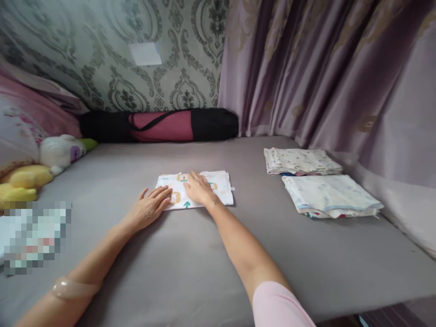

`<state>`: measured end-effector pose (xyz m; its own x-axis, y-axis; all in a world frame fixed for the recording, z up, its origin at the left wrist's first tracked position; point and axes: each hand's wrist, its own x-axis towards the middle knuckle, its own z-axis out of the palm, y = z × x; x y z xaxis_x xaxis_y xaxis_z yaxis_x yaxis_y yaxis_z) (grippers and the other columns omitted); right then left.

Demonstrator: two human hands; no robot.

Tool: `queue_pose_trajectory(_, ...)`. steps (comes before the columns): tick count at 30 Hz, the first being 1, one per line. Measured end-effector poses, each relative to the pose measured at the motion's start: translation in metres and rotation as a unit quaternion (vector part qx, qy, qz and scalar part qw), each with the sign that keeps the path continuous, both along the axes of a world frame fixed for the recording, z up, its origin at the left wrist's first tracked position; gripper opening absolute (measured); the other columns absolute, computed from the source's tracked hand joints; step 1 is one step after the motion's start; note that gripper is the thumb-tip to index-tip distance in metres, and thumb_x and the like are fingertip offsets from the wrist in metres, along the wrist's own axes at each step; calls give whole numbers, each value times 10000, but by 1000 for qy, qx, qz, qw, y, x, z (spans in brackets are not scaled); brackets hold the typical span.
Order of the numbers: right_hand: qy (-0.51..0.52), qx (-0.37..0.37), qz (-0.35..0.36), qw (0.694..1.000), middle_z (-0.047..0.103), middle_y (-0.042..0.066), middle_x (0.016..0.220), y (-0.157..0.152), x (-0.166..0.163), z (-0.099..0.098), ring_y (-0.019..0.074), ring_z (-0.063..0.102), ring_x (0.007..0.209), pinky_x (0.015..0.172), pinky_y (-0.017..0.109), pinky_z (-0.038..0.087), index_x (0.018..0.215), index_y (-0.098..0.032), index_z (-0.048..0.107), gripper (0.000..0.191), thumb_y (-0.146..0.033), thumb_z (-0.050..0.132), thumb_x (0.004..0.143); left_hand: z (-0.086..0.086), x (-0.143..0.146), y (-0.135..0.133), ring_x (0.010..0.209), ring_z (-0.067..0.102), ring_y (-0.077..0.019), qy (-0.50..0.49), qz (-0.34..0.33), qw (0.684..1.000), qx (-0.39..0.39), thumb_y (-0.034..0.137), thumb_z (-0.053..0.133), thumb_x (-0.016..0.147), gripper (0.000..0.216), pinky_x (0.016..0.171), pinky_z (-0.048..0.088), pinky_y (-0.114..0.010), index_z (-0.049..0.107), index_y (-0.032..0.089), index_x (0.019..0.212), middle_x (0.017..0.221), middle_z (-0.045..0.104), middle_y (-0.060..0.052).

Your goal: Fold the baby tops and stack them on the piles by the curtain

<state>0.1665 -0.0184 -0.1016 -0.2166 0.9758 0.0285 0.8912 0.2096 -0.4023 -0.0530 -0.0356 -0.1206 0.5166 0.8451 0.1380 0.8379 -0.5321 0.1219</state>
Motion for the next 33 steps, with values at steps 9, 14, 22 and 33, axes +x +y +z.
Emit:
queue_pose_trajectory(9, -43, -9, -143, 989, 467, 123, 1491, 8, 96, 8, 282, 311, 1427, 1145, 542, 211, 1417, -177, 487, 481, -179, 297, 975, 32, 19, 57, 1112, 595, -257, 16, 43, 999, -12, 345, 339, 957, 374, 965, 410, -425, 627, 247, 1175, 1169, 669, -100)
queue_pose_trajectory(14, -56, -31, -114, 991, 515, 134, 1439, 10, 113, 3, 243, 475, 1310, 1073, 379, 346, 1363, -169, 546, 430, -178, 357, 977, 28, 27, 91, 1193, 532, -319, 30, 87, 996, -9, 288, 424, 885, 395, 963, 420, -463, 635, 259, 1219, 1277, 618, -126)
queue_pose_trajectory(22, -50, -18, -122, 991, 540, 148, 1350, 10, 117, 11, 255, 458, 1278, 1055, 349, 343, 1335, -160, 577, 394, -220, 481, 958, 37, 27, 110, 1111, 616, -260, 72, 73, 988, -112, 258, 391, 874, 416, 967, 442, -409, 654, 239, 1195, 1181, 674, -108)
queue_pose_trajectory(33, 81, -42, -110, 990, 646, 82, 1187, 8, 127, 23, 182, 587, 1080, 907, 259, 426, 1143, -188, 642, 264, -192, 554, 894, 45, 23, 111, 933, 654, -279, 17, 80, 986, -146, 361, 515, 707, 372, 749, 491, -317, 708, 172, 963, 993, 704, -102)
